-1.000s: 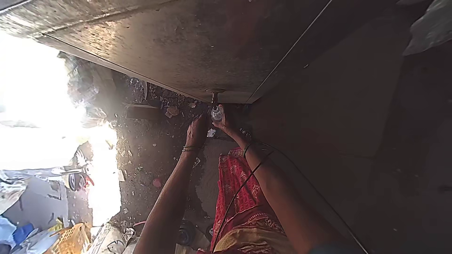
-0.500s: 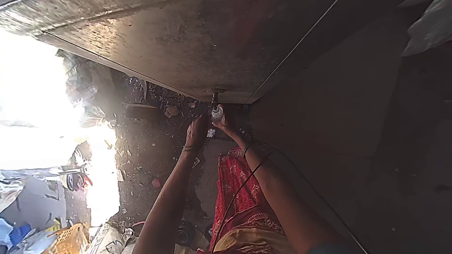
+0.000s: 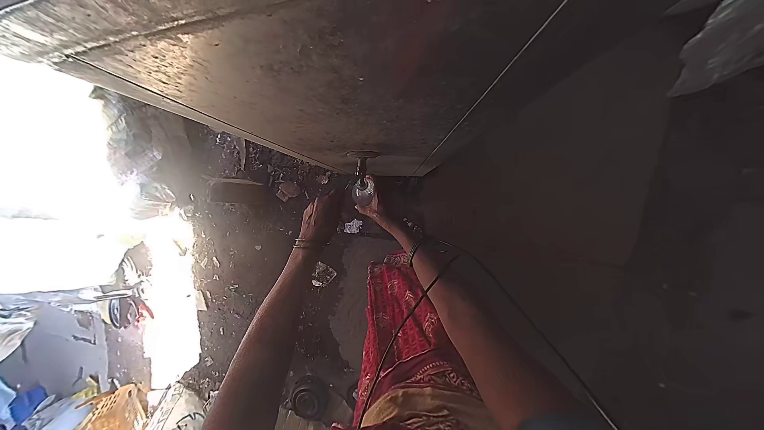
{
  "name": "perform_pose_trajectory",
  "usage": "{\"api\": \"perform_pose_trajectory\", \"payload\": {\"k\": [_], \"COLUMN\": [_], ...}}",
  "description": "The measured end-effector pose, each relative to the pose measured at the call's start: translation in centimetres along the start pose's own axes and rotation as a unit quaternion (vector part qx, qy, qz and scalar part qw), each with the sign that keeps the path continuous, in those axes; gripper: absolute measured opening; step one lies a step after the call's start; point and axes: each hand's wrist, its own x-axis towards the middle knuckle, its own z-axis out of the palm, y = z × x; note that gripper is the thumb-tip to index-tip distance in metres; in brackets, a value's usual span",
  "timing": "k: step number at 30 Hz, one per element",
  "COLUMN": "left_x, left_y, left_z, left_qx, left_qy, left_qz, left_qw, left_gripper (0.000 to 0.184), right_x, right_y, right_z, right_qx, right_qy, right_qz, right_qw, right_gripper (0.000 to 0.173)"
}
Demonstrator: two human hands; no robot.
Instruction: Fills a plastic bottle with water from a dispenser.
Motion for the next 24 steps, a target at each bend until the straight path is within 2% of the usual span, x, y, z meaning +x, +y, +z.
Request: {"api": "perform_pose_trajectory", "payload": {"k": [5,7,12,16,19,21,24], "left_x": [1.6,2.3,3.2,1.9,-1.5,-4.4,-10.2], "left_y": [-1.1,-0.7,0.0,-0.5,-2.3,-3.1,-4.4], "left_z": [-2.2,-2.8,-3.1,-2.2,0.1,2.0,5.9], "left_qx": [0.084,0.108,0.093,-0.015,-0.16,-0.231,-0.347], "left_qy": [0.061,0.078,0.09,0.098,0.117,0.089,0.036], "left_qz": [0.031,0.02,-0.007,-0.054,-0.052,-0.079,-0.115], "left_qw": [0.994,0.991,0.992,0.994,0.979,0.966,0.93], "left_gripper": [0.032,0.031,0.033,0.042,0.037,0.034,0.034], "right_x": [0.0,0.2,-0.1,-0.4,-1.2,-2.5,-3.5], "right_y": [0.7,1.4,1.5,1.4,-0.3,-2.6,-1.8], "right_z": [0.3,0.7,1.0,0.7,-0.2,-1.9,-2.2], "right_qx": [-0.007,-0.011,-0.021,-0.015,-0.01,-0.016,-0.02], "right_qy": [0.001,0.002,0.018,0.028,0.027,0.008,0.009], "right_qz": [0.011,0.009,0.018,0.015,0.024,0.04,0.047], "right_qw": [1.0,1.0,0.999,0.999,0.999,0.999,0.999], "right_gripper": [0.089,0.091,0.091,0.09,0.087,0.085,0.081]}}
